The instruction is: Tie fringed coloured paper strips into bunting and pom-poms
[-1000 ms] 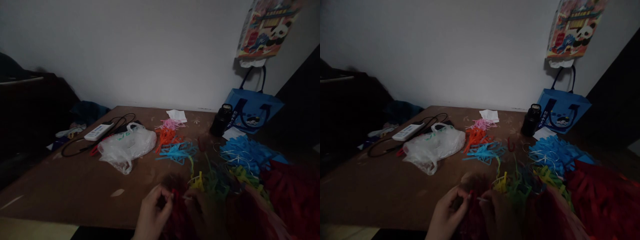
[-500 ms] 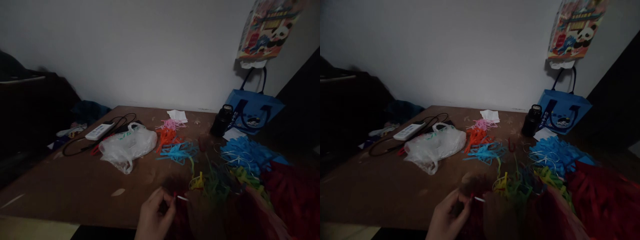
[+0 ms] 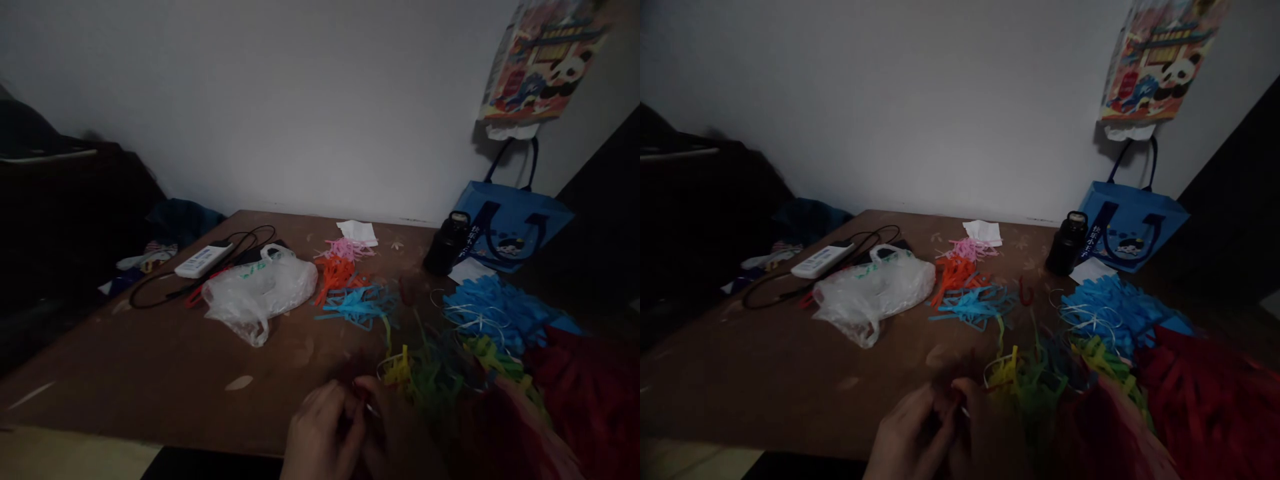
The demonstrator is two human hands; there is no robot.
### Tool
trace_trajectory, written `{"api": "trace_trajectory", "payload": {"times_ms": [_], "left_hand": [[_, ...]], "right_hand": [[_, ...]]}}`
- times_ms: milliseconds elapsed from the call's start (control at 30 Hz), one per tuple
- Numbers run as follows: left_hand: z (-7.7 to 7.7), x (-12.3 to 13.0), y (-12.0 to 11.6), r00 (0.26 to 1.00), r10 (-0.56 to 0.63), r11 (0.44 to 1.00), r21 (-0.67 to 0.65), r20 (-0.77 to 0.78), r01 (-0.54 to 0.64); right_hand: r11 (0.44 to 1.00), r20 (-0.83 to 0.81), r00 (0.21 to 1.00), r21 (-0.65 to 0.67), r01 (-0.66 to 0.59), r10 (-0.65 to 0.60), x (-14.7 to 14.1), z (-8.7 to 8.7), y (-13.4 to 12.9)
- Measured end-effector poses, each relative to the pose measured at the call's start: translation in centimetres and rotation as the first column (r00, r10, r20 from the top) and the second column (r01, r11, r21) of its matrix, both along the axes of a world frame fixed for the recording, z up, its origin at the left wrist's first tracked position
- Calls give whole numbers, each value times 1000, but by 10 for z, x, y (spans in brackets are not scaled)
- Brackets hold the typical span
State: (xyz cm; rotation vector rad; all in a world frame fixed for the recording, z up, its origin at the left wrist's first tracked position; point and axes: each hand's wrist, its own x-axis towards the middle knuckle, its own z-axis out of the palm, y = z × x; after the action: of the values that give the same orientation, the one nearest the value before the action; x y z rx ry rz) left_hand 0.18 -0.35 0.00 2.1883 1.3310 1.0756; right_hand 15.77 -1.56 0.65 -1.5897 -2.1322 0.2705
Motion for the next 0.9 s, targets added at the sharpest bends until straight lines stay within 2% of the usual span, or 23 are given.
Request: {"api": "trace_trajectory", "payload": {"times_ms": [133, 233, 300, 367, 467, 567, 633, 700, 800, 833, 900], "left_hand": [[7, 0, -1, 979, -103, 981, -145, 177, 130], [10, -5, 2, 961, -86, 982, -141, 262, 126], [10, -8, 5, 961, -80, 991, -84, 264, 106], [9, -10, 9, 961, -135, 986, -64, 242, 155], [11, -9, 11, 948, -217, 964, -100, 234, 246], [15, -5, 12, 951, -224, 959, -128, 212, 254], [17, -6, 14, 962, -200, 966, -129, 185, 226], [20, -15, 18, 977, -128, 983, -106, 169, 147], [27, -41, 30, 984, 50, 998, -39, 170, -44], [30, -51, 33, 978, 110, 994, -13, 176, -109], [38, -66, 40, 961, 197, 977, 42, 192, -209]], "right_hand": [[998, -55, 998, -62, -23, 20, 3, -2, -1], [994, -91, 996, -111, -15, 5, 6, -4, -1], [986, -154, 988, -164, -27, 1, 8, -6, 1], [978, -240, 971, -198, -62, 13, 10, -7, 3], [982, -321, 947, -180, -54, -7, 9, -6, 4], [989, -359, 933, -146, -26, -29, 6, -3, 1], [994, -349, 937, -109, -11, -28, 10, -2, 1], [997, -315, 948, -77, 24, -47, 23, -1, 5], [992, -251, 960, -34, 119, -124, 67, 1, 16], [980, -213, 957, -3, 200, -196, 84, 3, 21], [920, -131, 929, 147, 364, -347, 114, 8, 31]]}}
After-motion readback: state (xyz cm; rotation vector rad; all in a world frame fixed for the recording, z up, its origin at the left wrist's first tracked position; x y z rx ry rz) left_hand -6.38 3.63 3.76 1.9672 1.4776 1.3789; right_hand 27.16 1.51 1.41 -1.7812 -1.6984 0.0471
